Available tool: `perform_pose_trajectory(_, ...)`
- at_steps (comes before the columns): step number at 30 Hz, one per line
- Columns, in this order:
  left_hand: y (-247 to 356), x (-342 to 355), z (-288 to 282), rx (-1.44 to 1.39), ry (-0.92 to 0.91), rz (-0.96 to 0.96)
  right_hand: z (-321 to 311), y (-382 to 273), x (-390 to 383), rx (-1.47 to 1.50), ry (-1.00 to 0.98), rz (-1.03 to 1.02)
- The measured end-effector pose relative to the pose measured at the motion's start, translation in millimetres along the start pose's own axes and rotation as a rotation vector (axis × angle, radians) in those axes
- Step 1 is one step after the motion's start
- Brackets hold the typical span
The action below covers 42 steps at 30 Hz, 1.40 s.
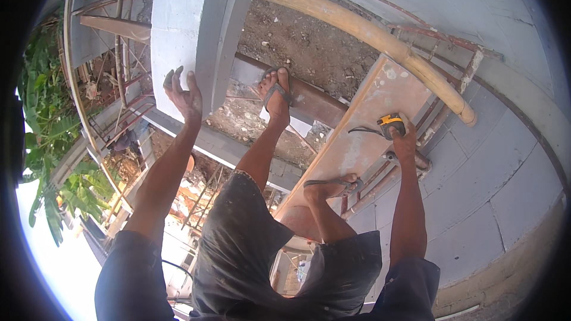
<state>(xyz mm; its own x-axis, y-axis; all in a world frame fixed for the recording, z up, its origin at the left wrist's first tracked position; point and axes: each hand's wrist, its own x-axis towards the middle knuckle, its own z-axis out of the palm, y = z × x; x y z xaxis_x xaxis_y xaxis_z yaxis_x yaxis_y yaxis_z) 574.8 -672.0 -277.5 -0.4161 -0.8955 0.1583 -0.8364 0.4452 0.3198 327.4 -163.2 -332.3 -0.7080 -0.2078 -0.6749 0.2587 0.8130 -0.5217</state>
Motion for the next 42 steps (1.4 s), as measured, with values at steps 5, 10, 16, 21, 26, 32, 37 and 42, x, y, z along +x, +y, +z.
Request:
perform_pose_trajectory(5, -166.6, 48.5, -41.8, 0.252, -0.081, -0.311, 39.6, -38.9, 13.4, -0.26, 0.252, -0.177)
perform_pose_trajectory(10, -226.0, 70.5, -22.6, 0.078, -0.349, -0.353, 142.7, -168.7, 4.8, 0.109, -0.191, -0.353)
perform_pose_trajectory(16, -203.2, 70.1, -25.4, -0.067, -0.541, -0.489, 315.2, -264.0, -24.0, 0.435, -0.677, -0.188)
perform_pose_trajectory(21, -193.1, -1.1, -27.9, -0.018, -0.369, -0.486, 415.0, -260.2, -36.9, 0.989, -0.711, 0.058)
perform_pose_trajectory(26, -106.3, -8.6, -24.6, -0.2, -0.519, -0.627, 420.4, -229.8, -7.5, 0.87, -0.293, 0.141)
perform_pose_trajectory(32, -48.2, -44.9, -69.1, -0.316, -0.601, -0.614, 283.1, -263.2, -54.6, 0.483, -0.362, -0.221)
perform_pose_trajectory(37, 0.2, -68.7, -94.4, -0.493, -0.528, -0.552, 175.1, -314.1, -60.4, 0.427, -0.397, -0.239)
perform_pose_trajectory(42, 51.1, -79.5, -106.1, -1.215, -0.433, -0.994, 96.6, -349.8, -78.0, 0.449, -0.51, -0.158)
